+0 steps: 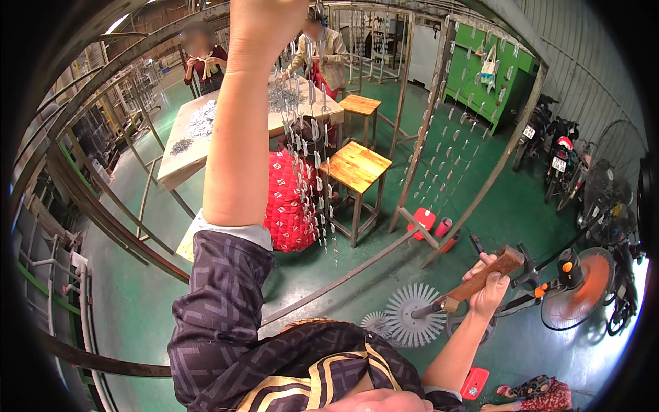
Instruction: The person uses a hammer to attach small metal hooks to a hanging metal frame. They repeatedly pick up hooks and strike them into place on the frame while standing in a factory setting.
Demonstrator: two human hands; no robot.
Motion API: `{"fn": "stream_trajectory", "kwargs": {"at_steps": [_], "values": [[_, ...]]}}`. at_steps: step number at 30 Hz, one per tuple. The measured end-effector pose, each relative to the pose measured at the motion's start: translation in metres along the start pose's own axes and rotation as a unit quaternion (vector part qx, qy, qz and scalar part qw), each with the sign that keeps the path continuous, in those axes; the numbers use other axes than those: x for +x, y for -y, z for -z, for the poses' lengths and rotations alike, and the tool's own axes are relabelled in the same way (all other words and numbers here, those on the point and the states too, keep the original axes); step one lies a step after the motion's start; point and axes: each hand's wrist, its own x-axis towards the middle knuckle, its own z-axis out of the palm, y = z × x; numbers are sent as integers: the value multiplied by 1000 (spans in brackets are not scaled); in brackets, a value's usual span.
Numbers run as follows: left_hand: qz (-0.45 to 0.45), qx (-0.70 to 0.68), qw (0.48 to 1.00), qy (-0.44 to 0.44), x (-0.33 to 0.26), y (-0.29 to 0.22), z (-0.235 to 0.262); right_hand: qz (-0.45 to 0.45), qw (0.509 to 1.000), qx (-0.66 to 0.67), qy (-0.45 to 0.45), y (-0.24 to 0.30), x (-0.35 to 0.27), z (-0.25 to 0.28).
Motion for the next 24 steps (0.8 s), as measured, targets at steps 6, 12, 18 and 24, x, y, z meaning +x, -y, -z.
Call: {"fn": "stream_trajectory", "kwargs": {"at_steps": [6,12,18,24], "values": [[274,-204,935,98,-18,-18,7,-4,1000,-12,-26,-1,-1,1],[257,-274,906,195,-91,-29,22,-28,998,-8,-52,-9,0,-4],[384,-353,802,291,-191,-50,21,-19,998,-35,-53,-2,1,-6],[409,-385,743,363,-270,-74,33,-44,998,-20,-33,-2,2,2]]}}
